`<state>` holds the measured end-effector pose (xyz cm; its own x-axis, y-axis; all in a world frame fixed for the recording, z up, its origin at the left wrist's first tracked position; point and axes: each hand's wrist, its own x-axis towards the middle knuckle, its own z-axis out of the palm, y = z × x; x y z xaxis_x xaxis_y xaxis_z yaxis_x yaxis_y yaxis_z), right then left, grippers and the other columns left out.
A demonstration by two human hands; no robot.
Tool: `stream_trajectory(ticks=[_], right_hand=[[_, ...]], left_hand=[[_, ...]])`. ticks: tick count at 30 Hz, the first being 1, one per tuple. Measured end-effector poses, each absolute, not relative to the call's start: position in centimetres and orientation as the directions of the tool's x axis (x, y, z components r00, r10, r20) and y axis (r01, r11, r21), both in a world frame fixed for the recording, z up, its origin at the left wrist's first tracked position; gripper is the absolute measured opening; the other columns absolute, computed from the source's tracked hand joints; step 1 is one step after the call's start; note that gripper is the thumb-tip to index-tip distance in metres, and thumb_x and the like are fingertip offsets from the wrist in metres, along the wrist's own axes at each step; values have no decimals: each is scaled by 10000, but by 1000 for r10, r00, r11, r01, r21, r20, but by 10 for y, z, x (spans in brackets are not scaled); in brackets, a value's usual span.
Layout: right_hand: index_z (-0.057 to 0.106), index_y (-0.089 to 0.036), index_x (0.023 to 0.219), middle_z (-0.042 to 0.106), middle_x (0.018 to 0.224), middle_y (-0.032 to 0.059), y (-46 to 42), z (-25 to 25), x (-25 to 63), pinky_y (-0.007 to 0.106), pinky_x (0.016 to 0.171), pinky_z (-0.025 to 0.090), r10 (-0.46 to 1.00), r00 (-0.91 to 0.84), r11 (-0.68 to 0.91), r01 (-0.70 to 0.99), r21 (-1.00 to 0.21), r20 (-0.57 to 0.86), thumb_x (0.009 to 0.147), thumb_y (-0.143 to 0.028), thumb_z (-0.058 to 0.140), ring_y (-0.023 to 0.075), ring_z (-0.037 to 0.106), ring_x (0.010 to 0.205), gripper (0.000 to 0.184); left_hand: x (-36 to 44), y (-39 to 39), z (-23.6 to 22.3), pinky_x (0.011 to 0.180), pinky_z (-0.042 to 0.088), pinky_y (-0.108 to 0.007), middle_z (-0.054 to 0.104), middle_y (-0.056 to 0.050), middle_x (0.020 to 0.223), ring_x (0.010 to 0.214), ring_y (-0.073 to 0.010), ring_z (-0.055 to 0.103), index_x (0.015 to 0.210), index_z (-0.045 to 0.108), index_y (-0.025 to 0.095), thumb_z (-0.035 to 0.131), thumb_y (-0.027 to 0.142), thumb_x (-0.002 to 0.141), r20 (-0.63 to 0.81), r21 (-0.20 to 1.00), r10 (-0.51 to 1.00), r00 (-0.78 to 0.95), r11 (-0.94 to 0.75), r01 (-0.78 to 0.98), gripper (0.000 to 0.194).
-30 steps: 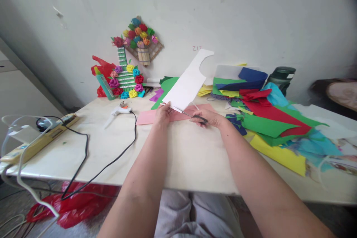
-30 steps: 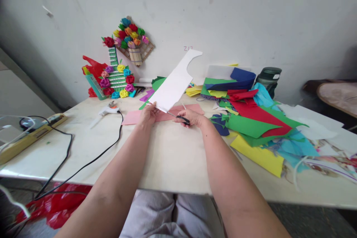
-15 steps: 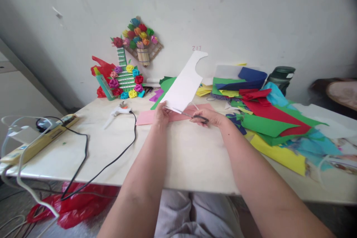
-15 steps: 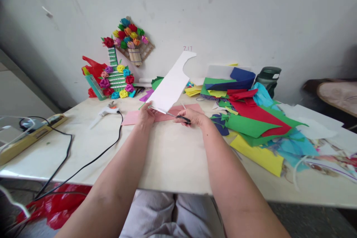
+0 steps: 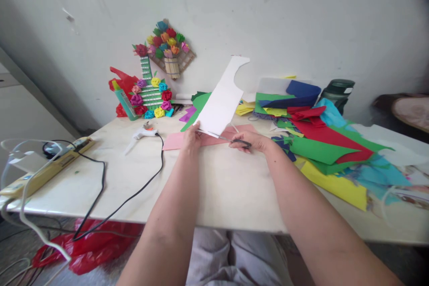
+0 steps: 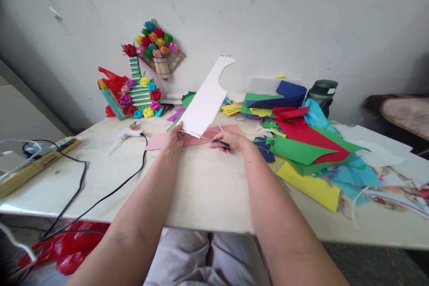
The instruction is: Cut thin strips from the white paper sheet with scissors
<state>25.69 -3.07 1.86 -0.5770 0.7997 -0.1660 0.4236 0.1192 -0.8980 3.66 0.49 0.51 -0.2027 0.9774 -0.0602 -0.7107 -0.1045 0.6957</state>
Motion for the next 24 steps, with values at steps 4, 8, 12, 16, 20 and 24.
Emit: stream_trajectory(ticks=[4,8,12,16,20,24], right_hand=[[567,-135,793,506,498,-44,-31,19,256,152,323,269,797,-580,119,421,-899,-166,675,-448,656,32,415,358,346],[548,-140,760,513,512,-38,-31,19,256,153,329,267,802,-575,133,431,-893,-159,685,-461,642,30,420,360,343],[537,-143,761,508,507,-40,-32,20,254,150,331,270,809,-564,129,446,-886,-166,692,-463,632,30,420,356,340],[530,-140,756,507,508,-39,-33,20,252,144,330,268,811,-562,137,453,-881,-163,698,-447,626,29,423,357,328],[519,-140,739,505,509,-40,-34,21,251,146,328,268,813,-560,144,456,-878,-157,697,-442,624,31,426,357,322],[505,-142,715,502,508,-41,-36,22,250,145,333,269,814,-561,156,456,-876,-147,697,-437,620,29,421,359,317]], left_hand=[[37,5,4,617,525,-244,652,-37,688,584,-121,619,773,601,104,570,62,718,-48,698,978,-205,-114,-707,76],[37,5,4,625,527,-248,654,-38,701,590,-122,622,772,600,102,571,65,719,-56,695,976,-213,-115,-710,71],[37,7,4,615,524,-229,654,-34,697,593,-118,624,785,602,106,573,64,717,-54,688,976,-210,-116,-716,85],[36,9,2,574,522,-218,655,-31,678,567,-115,617,811,602,113,571,62,717,-46,678,978,-203,-119,-726,111],[36,9,2,575,528,-224,658,-31,685,582,-121,622,805,596,114,564,54,716,-31,665,980,-196,-126,-736,113],[37,6,4,590,529,-222,659,-29,686,591,-118,624,822,599,115,566,62,717,-30,667,981,-194,-125,-735,122]])
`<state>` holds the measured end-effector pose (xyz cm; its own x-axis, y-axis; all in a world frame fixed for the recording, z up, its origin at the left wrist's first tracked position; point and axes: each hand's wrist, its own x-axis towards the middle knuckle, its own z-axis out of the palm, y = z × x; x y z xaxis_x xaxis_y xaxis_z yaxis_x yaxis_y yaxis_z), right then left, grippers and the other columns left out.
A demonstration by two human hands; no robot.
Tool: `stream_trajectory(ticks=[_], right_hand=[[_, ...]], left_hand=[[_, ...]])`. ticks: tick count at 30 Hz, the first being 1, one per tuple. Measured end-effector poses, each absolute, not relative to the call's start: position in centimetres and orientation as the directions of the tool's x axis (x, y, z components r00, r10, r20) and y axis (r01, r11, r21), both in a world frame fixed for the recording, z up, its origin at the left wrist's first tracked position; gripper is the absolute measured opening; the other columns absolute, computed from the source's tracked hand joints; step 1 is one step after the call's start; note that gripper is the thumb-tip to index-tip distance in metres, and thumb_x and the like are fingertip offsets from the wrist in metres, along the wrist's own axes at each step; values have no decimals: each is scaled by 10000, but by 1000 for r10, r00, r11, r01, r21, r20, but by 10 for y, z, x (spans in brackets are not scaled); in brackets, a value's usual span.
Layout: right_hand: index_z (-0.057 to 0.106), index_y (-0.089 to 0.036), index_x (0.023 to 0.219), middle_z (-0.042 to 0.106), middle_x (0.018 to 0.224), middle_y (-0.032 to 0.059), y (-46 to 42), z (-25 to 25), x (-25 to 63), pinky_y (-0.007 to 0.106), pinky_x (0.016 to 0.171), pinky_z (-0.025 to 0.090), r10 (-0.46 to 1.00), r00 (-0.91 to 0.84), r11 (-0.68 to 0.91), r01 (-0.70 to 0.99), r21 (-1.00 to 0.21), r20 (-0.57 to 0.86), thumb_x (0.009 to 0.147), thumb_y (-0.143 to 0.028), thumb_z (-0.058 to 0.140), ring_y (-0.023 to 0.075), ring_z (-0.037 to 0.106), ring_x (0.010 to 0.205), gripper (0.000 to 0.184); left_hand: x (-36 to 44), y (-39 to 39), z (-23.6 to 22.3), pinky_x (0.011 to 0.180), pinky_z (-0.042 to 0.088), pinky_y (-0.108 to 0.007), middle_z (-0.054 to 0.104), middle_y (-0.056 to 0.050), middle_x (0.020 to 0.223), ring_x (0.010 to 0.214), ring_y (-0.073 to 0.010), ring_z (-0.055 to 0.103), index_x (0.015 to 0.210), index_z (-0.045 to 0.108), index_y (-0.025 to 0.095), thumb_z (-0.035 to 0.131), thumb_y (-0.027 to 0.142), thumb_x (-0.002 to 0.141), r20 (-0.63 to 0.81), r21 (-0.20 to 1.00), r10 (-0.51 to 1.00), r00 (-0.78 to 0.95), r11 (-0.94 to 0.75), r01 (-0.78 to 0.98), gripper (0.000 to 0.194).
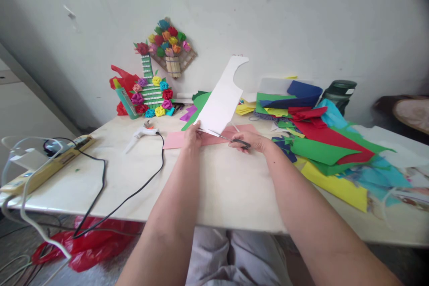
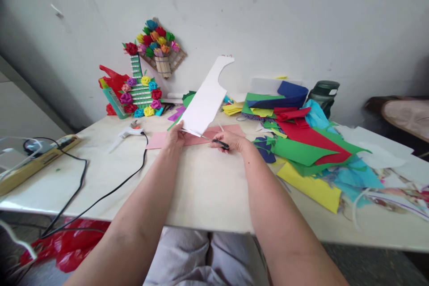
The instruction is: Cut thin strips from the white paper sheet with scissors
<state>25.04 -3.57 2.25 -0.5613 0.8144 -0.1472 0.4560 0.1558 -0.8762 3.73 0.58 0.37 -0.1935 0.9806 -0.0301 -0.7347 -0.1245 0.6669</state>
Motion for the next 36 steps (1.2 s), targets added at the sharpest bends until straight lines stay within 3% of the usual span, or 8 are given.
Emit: stream_trajectory(ticks=[13,36], right_hand=[[530,-142,709,483,486,-48,-33,20,252,167,326,237,814,-564,153,439,-886,-139,672,-462,638,33,392,350,339],[592,-120,800,440,462,-62,-30,19,253,171,342,195,811,-575,187,432,-883,-110,656,-479,648,19,314,345,392]], left_hand=[[36,9,1,620,523,-226,656,-31,694,608,-123,627,864,609,117,584,66,706,-41,680,977,-211,-127,-722,167],[36,8,3,633,520,-227,654,-37,709,615,-118,625,775,598,106,567,48,710,-60,679,972,-226,-126,-723,93]])
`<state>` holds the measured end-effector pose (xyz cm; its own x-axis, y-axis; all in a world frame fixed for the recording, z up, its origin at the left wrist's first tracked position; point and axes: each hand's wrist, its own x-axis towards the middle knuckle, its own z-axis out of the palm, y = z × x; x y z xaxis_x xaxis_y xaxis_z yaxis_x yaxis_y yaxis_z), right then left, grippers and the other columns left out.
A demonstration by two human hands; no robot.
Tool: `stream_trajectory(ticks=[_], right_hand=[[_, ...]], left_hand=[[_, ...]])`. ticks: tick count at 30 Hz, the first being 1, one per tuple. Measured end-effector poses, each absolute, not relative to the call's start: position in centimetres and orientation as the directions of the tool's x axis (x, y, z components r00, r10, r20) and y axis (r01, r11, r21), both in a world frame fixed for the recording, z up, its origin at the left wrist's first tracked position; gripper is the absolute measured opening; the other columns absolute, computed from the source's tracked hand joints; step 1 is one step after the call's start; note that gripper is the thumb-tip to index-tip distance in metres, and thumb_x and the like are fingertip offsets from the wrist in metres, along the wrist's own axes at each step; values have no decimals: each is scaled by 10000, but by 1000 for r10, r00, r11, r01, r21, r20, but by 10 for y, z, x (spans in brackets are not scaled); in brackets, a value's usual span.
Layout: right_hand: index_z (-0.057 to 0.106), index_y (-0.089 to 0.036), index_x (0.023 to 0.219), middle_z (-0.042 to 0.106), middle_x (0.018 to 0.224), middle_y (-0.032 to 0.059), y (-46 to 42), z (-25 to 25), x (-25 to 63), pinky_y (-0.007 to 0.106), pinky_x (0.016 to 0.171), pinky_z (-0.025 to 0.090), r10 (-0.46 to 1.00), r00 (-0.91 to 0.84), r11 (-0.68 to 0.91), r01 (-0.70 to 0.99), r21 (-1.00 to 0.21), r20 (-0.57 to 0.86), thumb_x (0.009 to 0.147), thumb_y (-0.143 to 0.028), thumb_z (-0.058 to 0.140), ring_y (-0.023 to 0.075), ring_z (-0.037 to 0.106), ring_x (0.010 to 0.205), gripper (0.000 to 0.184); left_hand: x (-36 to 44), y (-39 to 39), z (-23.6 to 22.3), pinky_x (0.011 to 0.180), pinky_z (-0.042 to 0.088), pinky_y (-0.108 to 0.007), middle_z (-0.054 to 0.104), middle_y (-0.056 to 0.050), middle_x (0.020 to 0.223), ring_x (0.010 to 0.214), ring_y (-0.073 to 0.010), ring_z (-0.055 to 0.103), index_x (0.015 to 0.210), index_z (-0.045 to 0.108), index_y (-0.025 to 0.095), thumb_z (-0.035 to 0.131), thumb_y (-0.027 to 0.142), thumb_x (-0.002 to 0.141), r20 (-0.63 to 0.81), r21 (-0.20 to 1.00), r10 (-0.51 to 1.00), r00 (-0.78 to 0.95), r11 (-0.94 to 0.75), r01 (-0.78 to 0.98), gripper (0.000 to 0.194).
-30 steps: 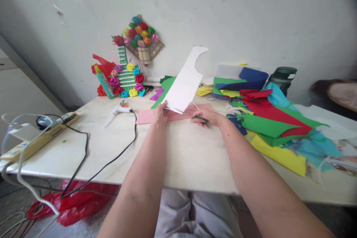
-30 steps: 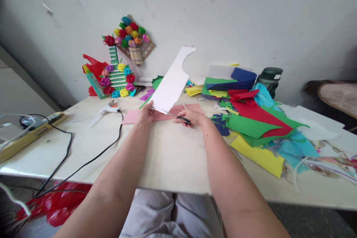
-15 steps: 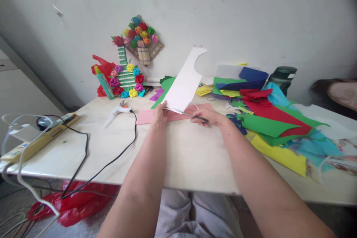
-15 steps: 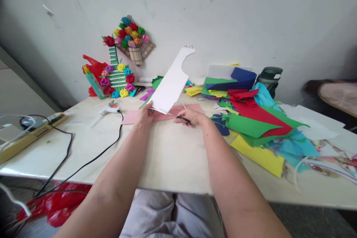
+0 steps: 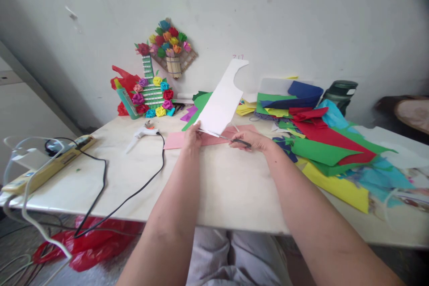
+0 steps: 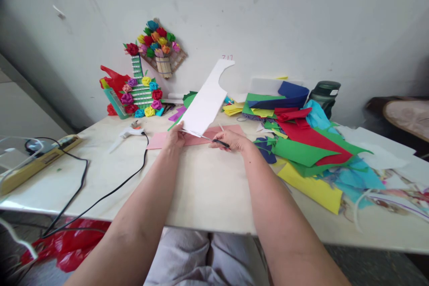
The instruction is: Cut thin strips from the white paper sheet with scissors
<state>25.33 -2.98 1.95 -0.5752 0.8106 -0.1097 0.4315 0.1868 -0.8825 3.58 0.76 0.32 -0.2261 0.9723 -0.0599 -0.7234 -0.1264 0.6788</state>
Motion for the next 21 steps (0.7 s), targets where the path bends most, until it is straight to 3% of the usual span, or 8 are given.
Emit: stream_trajectory(ticks=[9,21], right_hand=[[611,-116,808,419,445,-65,-27,18,254,175,348,199,814,-575,212,429,-878,-84,653,-486,647,26,304,355,402],[636,-117,814,427,433,-61,-25,17,255,179,339,209,818,-569,211,422,-882,-76,635,-484,662,34,326,355,409]], left_hand=[[36,8,4,595,506,-191,649,-32,690,594,-102,615,763,595,108,565,48,708,-67,669,972,-225,-124,-733,87],[36,6,4,626,522,-230,655,-36,701,619,-123,624,855,601,113,570,64,695,-63,672,977,-205,-111,-732,170]])
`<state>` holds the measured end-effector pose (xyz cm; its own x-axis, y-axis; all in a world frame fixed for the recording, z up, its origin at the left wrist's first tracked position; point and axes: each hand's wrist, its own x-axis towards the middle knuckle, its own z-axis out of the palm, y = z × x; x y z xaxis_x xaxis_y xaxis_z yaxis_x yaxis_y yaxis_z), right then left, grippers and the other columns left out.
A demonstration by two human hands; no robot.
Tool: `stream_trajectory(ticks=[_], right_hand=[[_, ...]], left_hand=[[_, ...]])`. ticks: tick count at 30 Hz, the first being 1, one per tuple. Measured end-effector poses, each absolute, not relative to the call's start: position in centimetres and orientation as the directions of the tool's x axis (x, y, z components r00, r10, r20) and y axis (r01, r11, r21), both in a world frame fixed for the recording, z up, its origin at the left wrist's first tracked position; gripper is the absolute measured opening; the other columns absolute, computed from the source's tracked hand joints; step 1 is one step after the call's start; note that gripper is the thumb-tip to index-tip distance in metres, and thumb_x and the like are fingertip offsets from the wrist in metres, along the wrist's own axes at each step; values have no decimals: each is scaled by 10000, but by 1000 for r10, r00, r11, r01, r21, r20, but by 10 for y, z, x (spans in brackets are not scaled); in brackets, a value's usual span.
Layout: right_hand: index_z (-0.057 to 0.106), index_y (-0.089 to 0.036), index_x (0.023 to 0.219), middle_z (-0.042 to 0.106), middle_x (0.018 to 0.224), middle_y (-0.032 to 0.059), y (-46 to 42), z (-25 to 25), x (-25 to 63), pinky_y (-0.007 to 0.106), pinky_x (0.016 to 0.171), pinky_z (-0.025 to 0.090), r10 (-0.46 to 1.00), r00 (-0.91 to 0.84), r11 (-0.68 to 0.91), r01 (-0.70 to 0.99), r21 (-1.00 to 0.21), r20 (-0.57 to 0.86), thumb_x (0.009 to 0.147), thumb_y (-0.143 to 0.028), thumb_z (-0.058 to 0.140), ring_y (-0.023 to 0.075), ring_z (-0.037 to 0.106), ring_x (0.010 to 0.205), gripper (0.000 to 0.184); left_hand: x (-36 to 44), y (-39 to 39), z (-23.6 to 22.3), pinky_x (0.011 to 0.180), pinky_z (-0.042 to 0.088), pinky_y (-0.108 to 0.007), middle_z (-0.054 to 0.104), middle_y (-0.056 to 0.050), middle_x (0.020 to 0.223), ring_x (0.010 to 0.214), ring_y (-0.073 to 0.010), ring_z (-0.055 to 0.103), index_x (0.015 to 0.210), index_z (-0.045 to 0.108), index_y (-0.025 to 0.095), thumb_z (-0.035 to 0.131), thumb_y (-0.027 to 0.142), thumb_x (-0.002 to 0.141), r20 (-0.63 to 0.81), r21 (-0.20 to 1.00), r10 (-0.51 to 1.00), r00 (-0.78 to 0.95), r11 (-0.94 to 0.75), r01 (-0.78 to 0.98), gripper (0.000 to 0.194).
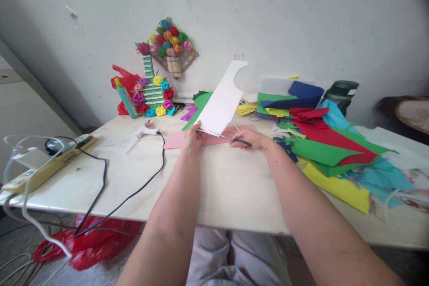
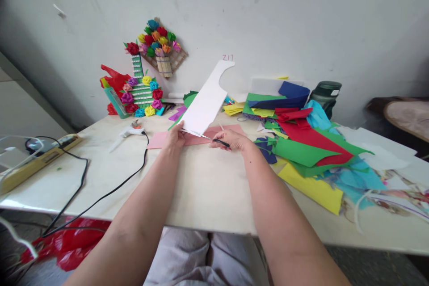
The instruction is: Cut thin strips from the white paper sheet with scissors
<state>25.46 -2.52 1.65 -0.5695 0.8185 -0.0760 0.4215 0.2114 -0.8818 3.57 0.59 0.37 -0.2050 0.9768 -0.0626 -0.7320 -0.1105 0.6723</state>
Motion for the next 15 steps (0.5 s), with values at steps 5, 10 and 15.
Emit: stream_trajectory(ticks=[5,10,15], right_hand=[[628,-115,843,457,455,-52,-25,14,255,172,308,230,821,-559,158,420,-894,-117,622,-482,677,40,356,349,431],[616,-97,875,464,442,-50,-29,16,254,162,301,235,825,-548,141,437,-888,-139,639,-485,668,32,361,327,458],[598,-106,808,494,479,-35,-30,17,250,154,308,253,822,-553,148,436,-888,-135,656,-484,653,31,397,341,411]], left_hand=[[37,5,5,617,517,-222,652,-34,693,599,-115,617,848,600,112,576,67,695,-62,680,975,-213,-115,-724,161],[37,4,5,587,512,-212,649,-39,687,581,-112,612,810,593,108,570,81,705,-54,697,978,-202,-108,-709,112],[36,9,-1,579,512,-225,646,-38,679,561,-117,606,831,591,118,603,131,704,-53,719,982,-182,-89,-689,128]])
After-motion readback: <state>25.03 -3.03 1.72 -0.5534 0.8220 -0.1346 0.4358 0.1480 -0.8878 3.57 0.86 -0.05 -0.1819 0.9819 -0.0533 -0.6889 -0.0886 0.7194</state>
